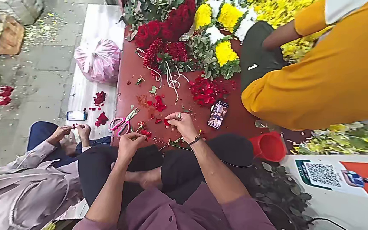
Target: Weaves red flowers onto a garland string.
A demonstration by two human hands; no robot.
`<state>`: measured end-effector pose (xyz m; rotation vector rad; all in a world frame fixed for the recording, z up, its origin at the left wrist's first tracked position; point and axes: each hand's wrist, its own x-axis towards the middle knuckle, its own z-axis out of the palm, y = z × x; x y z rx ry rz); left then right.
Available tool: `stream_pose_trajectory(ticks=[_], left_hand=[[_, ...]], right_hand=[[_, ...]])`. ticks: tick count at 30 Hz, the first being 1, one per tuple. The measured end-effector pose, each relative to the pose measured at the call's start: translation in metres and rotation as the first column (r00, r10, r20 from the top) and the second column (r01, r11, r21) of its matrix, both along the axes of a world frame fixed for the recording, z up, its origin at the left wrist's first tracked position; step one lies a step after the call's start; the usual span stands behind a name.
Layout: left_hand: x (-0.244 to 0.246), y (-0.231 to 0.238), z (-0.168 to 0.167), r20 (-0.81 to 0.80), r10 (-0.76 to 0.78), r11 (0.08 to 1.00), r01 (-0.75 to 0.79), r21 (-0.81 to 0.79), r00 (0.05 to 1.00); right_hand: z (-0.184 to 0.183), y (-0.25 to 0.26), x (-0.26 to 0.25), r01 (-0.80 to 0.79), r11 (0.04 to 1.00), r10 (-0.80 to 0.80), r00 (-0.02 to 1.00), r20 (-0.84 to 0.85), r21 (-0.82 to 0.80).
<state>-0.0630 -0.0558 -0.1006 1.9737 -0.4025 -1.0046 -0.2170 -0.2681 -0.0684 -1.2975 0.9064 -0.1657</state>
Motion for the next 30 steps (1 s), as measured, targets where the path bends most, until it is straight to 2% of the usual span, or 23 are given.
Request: stream_pose_trajectory(ticks=[5,11,17,23,27,30], left_hand=[[0.001,0.000,-0.005,0.008,0.009,0.999,-0.009,0.039,1.000],[0.001,-0.002,-0.006,0.002,-0.002,0.998,0.002,0.064,1.000],[0.002,-0.001,-0.007,0.013,-0.006,0.998,0.005,0.068,1.000],[0.002,0.000,-0.004,0.027,-0.009,0.999,0.008,0.033,1.000],[0.001,-0.002,-0.003,0.029,-0.005,1.000,0.004,0.029,1.000],[0.001,-0.001,-0.003,0.021,0.004,1.000,-0.004,0.011,1.000]], right_hand=[[-0.003,-0.002,0.010,-0.014,1.000,0.015,0.999,0.051,-0.020],[-0.005,-0.002,0.009,-0.003,0.999,0.001,0.999,0.045,0.037],[-0.005,0.000,0.010,-0.071,0.990,0.077,0.996,0.049,-0.124],[-0.010,0.006,0.013,-0.062,0.966,0.075,0.996,0.044,-0.252],[-0.006,0.009,0.011,-0.039,0.956,0.050,0.998,0.030,-0.292],[-0.007,0.013,0.011,0.002,0.970,0.012,0.998,0.058,-0.244]])
